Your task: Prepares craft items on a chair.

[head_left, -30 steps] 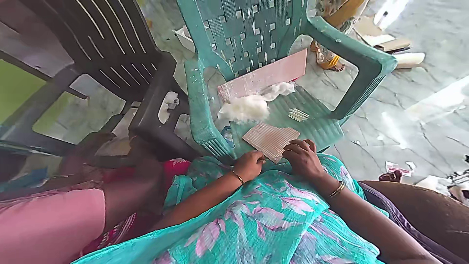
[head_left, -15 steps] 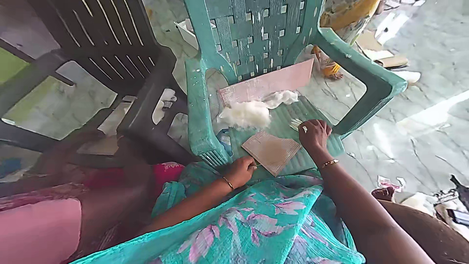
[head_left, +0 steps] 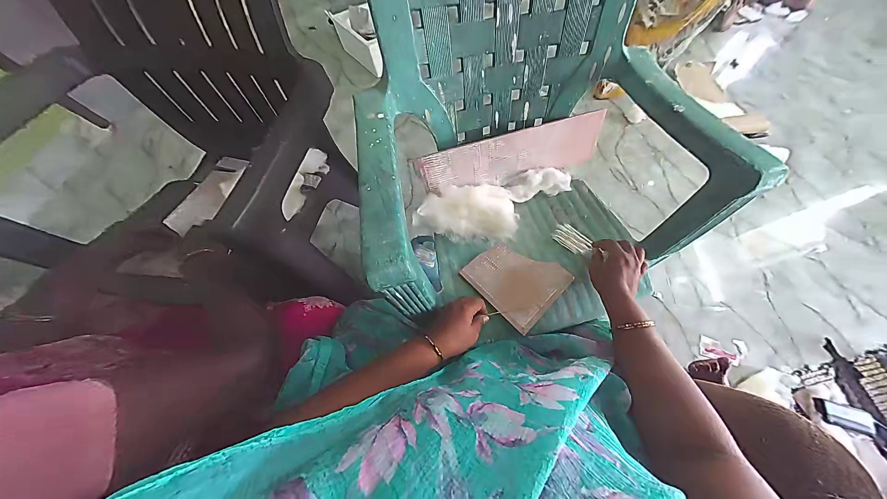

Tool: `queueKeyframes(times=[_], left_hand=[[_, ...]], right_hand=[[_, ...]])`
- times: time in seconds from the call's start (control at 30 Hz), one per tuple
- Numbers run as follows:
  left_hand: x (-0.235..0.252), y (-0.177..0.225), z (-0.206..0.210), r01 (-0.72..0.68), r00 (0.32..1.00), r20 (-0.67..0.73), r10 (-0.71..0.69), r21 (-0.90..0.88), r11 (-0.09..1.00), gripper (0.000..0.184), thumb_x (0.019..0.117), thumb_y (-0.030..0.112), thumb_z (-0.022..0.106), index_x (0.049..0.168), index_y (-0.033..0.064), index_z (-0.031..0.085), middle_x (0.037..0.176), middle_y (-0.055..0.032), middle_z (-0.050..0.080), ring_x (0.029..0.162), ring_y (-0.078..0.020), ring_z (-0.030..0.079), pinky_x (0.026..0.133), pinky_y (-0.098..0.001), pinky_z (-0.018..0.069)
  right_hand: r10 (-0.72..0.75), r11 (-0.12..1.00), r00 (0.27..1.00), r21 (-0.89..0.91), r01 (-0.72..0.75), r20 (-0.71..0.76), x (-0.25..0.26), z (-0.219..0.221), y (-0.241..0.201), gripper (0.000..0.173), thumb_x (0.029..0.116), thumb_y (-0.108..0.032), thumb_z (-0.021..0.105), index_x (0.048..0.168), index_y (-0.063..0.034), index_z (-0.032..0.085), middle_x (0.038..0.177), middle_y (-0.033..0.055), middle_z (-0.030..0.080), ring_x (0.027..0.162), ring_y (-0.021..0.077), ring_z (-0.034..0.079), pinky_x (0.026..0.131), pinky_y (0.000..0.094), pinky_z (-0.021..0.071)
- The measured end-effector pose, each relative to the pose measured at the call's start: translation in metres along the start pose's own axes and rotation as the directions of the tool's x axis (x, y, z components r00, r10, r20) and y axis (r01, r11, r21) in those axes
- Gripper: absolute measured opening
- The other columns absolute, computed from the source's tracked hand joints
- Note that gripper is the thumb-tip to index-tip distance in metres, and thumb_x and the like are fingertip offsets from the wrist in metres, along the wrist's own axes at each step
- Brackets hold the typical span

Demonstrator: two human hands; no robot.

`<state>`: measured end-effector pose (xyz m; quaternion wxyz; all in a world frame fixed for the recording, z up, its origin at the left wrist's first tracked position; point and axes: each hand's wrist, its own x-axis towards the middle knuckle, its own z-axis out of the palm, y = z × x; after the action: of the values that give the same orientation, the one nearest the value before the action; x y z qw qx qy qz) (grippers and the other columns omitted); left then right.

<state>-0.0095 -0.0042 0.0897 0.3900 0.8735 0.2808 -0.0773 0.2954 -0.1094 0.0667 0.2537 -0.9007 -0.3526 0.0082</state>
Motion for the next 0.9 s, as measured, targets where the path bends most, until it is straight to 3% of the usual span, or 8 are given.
queueKeyframes(times=[0.1, 0.2, 0.47, 0.6, 0.77, 0.83, 0.9], left_hand=[[0.0, -0.003, 0.0, -0.024, 1.0, 0.0, 0.024, -0.004, 1.0, 0.032, 0.1084, 0.017, 0.048, 0.12, -0.0068, 0.065, 0.121, -0.0235, 0.065, 0.119, -0.0328, 0.062, 0.108, -0.0438, 0.0455], [-0.001, -0.006, 0.002, -0.043, 0.999, -0.006, 0.043, -0.013, 0.999, 0.032, 0.1081, 0.017, 0.048, 0.12, -0.0067, 0.065, 0.122, -0.0233, 0.065, 0.119, -0.0326, 0.062, 0.108, -0.0433, 0.0453], [-0.003, -0.009, 0.0, -0.101, 0.995, 0.019, 0.102, -0.016, 0.995, 0.033, 0.1088, 0.015, 0.046, 0.123, -0.0086, 0.064, 0.125, -0.0261, 0.064, 0.124, -0.0358, 0.06, 0.111, -0.045, 0.0432], [-0.004, -0.01, -0.004, -0.114, 0.992, 0.042, 0.115, -0.035, 0.993, 0.033, 0.1092, 0.015, 0.045, 0.124, -0.0086, 0.063, 0.126, -0.0264, 0.063, 0.125, -0.0366, 0.059, 0.111, -0.0458, 0.0431], [-0.003, -0.011, -0.007, -0.097, 0.991, 0.082, 0.101, -0.059, 0.994, 0.032, 0.1092, 0.014, 0.044, 0.125, -0.0074, 0.062, 0.128, -0.0258, 0.062, 0.126, -0.0368, 0.058, 0.111, -0.0474, 0.0434], [-0.002, -0.012, -0.007, -0.105, 0.99, 0.088, 0.112, -0.078, 0.991, 0.032, 0.1091, 0.014, 0.045, 0.124, -0.0076, 0.062, 0.126, -0.0259, 0.063, 0.124, -0.0366, 0.06, 0.109, -0.0466, 0.0446], [-0.002, -0.013, -0.01, -0.112, 0.987, 0.108, 0.121, -0.088, 0.99, 0.032, 0.1094, 0.014, 0.044, 0.124, -0.0078, 0.062, 0.125, -0.0262, 0.063, 0.123, -0.0368, 0.06, 0.109, -0.0468, 0.0448]], right_hand=[[-0.064, 0.998, 0.995, -0.017, 0.065, 0.082, -0.006, 0.002, 0.006, 0.028, 0.1009, -0.008, 0.055, 0.123, -0.0085, 0.073, 0.127, 0.0249, 0.065, 0.131, 0.0494, 0.051, 0.102, 0.0719, 0.0375], [-0.093, 0.994, 0.988, -0.051, 0.099, 0.123, -0.01, 0.002, 0.003, 0.03, 0.0996, -0.004, 0.055, 0.122, -0.0117, 0.074, 0.129, 0.0235, 0.065, 0.131, 0.0477, 0.051, 0.104, 0.0704, 0.0369], [-0.035, 0.998, 0.999, -0.049, 0.033, -0.03, -0.002, -0.013, -0.022, 0.03, 0.102, -0.01, 0.053, 0.127, -0.0087, 0.07, 0.136, 0.0261, 0.06, 0.136, 0.0489, 0.047, 0.107, 0.0715, 0.0318], [-0.257, 0.966, 0.965, -0.011, 0.258, 0.059, 0.012, -0.008, -0.065, 0.027, 0.1009, -0.014, 0.061, 0.125, -0.0059, 0.071, 0.135, 0.0253, 0.06, 0.133, 0.0491, 0.048, 0.104, 0.0724, 0.0351], [-0.588, 0.809, 0.799, 0.073, 0.584, 0.123, 0.03, 0.03, -0.128, 0.024, 0.0957, -0.017, 0.069, 0.118, -0.0104, 0.075, 0.126, 0.0194, 0.067, 0.126, 0.046, 0.055, 0.099, 0.0678, 0.0431], [-0.596, 0.802, 0.78, 0.084, 0.592, 0.19, 0.037, 0.044, -0.152, 0.028, 0.0966, -0.018, 0.068, 0.124, -0.012, 0.073, 0.129, 0.0166, 0.066, 0.13, 0.0434, 0.054, 0.102, 0.0668, 0.0417], [-0.523, 0.851, 0.815, 0.089, 0.518, 0.25, 0.046, 0.058, -0.17, 0.037, 0.0973, -0.022, 0.068, 0.132, -0.0098, 0.068, 0.132, 0.0168, 0.066, 0.133, 0.0419, 0.053, 0.104, 0.0667, 0.0401]])
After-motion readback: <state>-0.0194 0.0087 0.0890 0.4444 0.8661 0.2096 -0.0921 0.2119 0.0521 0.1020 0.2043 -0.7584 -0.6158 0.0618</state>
